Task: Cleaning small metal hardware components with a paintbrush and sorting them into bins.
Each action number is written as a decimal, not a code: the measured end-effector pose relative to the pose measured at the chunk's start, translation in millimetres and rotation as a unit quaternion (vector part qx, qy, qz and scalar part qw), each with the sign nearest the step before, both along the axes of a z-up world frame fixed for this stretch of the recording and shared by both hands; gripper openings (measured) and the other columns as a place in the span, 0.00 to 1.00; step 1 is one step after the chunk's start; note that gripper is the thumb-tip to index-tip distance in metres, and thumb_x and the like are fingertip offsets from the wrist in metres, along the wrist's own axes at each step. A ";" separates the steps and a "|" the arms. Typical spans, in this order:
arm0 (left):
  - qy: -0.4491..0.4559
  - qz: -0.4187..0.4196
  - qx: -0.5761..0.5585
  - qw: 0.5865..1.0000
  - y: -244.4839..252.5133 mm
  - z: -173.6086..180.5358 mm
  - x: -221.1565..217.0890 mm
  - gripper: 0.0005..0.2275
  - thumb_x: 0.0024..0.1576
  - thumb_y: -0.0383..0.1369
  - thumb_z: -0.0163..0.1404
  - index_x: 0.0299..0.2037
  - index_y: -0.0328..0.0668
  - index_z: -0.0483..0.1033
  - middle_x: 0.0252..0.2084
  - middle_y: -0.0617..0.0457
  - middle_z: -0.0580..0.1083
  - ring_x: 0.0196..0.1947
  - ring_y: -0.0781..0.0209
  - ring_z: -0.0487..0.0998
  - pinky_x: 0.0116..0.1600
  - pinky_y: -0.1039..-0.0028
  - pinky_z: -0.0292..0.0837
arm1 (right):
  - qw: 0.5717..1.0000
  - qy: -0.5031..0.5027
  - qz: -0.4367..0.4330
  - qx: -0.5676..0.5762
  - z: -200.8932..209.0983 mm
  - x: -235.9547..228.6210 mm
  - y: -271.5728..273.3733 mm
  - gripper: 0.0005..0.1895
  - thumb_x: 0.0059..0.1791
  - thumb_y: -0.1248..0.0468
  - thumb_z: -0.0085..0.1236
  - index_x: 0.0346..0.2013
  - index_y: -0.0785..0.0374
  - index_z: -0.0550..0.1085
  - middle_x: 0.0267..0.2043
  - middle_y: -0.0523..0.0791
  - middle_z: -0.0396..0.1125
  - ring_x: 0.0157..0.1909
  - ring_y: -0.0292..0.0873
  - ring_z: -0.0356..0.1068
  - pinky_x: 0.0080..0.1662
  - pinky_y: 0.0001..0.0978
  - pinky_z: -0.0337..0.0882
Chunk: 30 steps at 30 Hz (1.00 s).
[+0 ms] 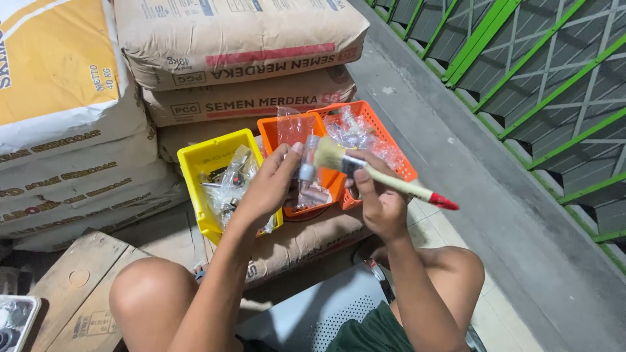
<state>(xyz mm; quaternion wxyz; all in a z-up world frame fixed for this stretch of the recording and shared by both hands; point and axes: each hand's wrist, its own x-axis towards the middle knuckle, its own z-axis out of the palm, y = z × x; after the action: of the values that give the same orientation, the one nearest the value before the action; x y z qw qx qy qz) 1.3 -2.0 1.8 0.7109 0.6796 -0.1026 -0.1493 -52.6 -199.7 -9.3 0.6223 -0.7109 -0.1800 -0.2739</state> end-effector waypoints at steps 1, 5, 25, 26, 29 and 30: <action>-0.001 0.000 0.000 1.000 2.1 -9.3 6.1 0.18 0.68 0.48 0.37 0.40 0.40 0.67 0.20 0.54 0.64 0.15 0.67 0.66 0.21 0.75 0.67 | 1.000 -0.001 0.000 0.000 2.1 -1.7 -0.1 0.16 0.56 0.62 0.48 0.54 0.67 0.76 0.23 0.49 0.68 0.26 0.37 0.66 0.31 0.27 0.70; -0.001 0.009 0.012 1.000 6.1 -11.3 7.3 0.17 0.68 0.47 0.38 0.42 0.39 0.68 0.21 0.53 0.63 0.15 0.65 0.66 0.24 0.73 0.69 | 0.999 -0.008 -0.030 -0.027 9.8 -5.4 4.9 0.14 0.55 0.60 0.49 0.45 0.63 0.80 0.28 0.47 0.72 0.25 0.32 0.64 0.31 0.24 0.70; 0.029 0.091 -0.063 0.993 13.3 1.0 -2.1 0.20 0.68 0.47 0.34 0.50 0.36 0.66 0.29 0.48 0.63 0.24 0.59 0.68 0.29 0.69 0.70 | 0.992 -0.099 -0.048 -0.070 -8.5 1.7 1.6 0.10 0.55 0.65 0.52 0.41 0.67 0.79 0.39 0.51 0.77 0.45 0.46 0.77 0.52 0.40 0.73; 0.030 0.103 -0.073 0.992 13.8 3.9 -3.6 0.20 0.68 0.47 0.34 0.50 0.35 0.65 0.29 0.48 0.63 0.24 0.60 0.67 0.28 0.70 0.69 | 0.992 -0.095 -0.073 -0.042 -7.3 1.7 3.3 0.11 0.56 0.63 0.52 0.42 0.66 0.79 0.39 0.50 0.76 0.41 0.41 0.74 0.47 0.36 0.74; 0.021 0.119 -0.086 0.989 15.3 9.3 -6.0 0.19 0.68 0.47 0.33 0.49 0.37 0.65 0.27 0.48 0.63 0.23 0.61 0.66 0.26 0.72 0.68 | 0.992 -0.080 -0.099 0.009 -14.6 4.5 4.6 0.12 0.56 0.60 0.52 0.44 0.64 0.79 0.39 0.48 0.75 0.36 0.35 0.71 0.42 0.30 0.74; 0.012 0.120 -0.089 0.989 15.8 10.2 -7.1 0.18 0.68 0.48 0.33 0.47 0.40 0.66 0.26 0.49 0.63 0.21 0.62 0.65 0.24 0.73 0.67 | 0.992 -0.067 -0.099 0.033 -19.1 5.2 4.3 0.13 0.56 0.59 0.51 0.43 0.64 0.79 0.38 0.47 0.75 0.35 0.34 0.71 0.40 0.28 0.74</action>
<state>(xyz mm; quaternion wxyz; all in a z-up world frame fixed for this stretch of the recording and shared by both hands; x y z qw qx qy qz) -5.8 13.7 12.0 0.7826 0.6191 -0.0242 -0.0612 -47.4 -195.4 -28.4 0.6016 -0.6842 -0.1408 -0.3874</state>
